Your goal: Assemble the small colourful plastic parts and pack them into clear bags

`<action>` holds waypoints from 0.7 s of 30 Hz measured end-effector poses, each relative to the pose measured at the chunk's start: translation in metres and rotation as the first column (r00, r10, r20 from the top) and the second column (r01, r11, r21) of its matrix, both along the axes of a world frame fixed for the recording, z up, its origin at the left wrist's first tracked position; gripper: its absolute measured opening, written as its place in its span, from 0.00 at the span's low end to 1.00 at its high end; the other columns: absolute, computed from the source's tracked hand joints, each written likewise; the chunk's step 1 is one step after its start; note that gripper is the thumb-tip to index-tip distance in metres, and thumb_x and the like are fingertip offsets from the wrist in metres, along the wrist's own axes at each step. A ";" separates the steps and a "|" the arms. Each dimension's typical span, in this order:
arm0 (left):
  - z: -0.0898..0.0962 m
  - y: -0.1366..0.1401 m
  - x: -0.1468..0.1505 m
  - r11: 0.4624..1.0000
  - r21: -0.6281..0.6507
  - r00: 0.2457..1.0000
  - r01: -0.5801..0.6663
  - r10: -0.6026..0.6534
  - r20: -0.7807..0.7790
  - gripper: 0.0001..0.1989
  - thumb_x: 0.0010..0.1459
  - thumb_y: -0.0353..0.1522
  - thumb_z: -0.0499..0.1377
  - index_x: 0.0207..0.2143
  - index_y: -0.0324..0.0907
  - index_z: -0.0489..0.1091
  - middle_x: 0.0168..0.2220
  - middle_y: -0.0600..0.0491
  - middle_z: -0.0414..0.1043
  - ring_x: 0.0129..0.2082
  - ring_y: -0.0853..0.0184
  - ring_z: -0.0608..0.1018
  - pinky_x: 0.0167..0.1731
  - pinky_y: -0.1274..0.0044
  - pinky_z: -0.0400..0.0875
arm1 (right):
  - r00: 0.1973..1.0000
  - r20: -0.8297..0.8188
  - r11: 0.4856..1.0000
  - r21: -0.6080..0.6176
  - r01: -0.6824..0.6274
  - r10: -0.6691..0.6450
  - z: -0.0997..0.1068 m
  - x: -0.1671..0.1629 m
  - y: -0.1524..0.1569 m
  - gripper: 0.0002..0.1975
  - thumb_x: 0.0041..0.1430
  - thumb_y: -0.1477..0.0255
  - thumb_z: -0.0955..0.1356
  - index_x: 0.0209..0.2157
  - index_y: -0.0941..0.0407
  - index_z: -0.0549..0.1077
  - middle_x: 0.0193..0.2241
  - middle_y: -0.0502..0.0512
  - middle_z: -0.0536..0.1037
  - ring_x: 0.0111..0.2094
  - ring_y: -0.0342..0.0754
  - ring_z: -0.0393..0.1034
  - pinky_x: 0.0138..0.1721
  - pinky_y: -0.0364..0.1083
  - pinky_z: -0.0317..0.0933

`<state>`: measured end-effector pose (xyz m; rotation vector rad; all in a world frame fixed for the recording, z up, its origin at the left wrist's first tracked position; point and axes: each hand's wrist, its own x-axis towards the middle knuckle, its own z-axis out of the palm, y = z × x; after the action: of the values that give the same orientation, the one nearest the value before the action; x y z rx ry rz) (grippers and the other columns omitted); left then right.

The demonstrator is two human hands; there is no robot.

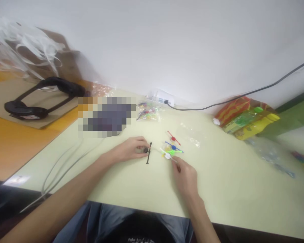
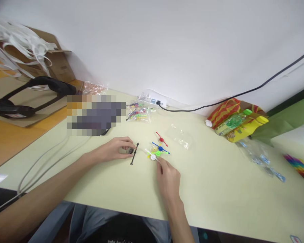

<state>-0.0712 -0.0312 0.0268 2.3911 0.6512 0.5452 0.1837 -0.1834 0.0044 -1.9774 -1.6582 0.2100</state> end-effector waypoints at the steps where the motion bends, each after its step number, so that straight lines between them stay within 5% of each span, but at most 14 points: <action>1: 0.000 0.001 0.000 1.000 0.003 1.000 -0.002 0.002 -0.013 0.12 0.63 0.36 0.64 0.48 0.45 0.78 0.44 0.49 0.76 0.39 0.67 0.79 0.44 0.77 0.71 | 1.000 -0.008 1.000 0.002 -0.012 0.012 0.000 0.001 0.000 0.16 0.70 0.66 0.61 0.46 0.50 0.80 0.36 0.52 0.84 0.32 0.50 0.76 0.34 0.45 0.60; 9: 0.003 0.002 -0.001 1.000 -0.027 1.000 -0.008 0.008 -0.007 0.11 0.62 0.37 0.64 0.46 0.44 0.79 0.43 0.50 0.77 0.38 0.67 0.79 0.42 0.78 0.72 | 0.985 -0.143 0.994 0.071 -0.088 0.097 0.003 0.005 -0.004 0.13 0.68 0.67 0.64 0.38 0.53 0.81 0.29 0.51 0.80 0.26 0.46 0.71 0.31 0.44 0.61; 21: 0.003 0.000 0.002 1.000 0.008 0.999 0.010 -0.010 0.042 0.14 0.59 0.38 0.67 0.47 0.43 0.79 0.41 0.49 0.78 0.37 0.67 0.79 0.40 0.77 0.72 | 0.958 -0.282 0.986 0.168 -0.004 0.052 0.004 0.001 -0.008 0.10 0.64 0.66 0.68 0.35 0.54 0.81 0.25 0.49 0.81 0.21 0.43 0.70 0.27 0.43 0.65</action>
<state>-0.0696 -0.0307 0.0297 2.3819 0.6197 0.5936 0.1845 -0.1914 0.0087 -1.7109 -1.4676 0.3403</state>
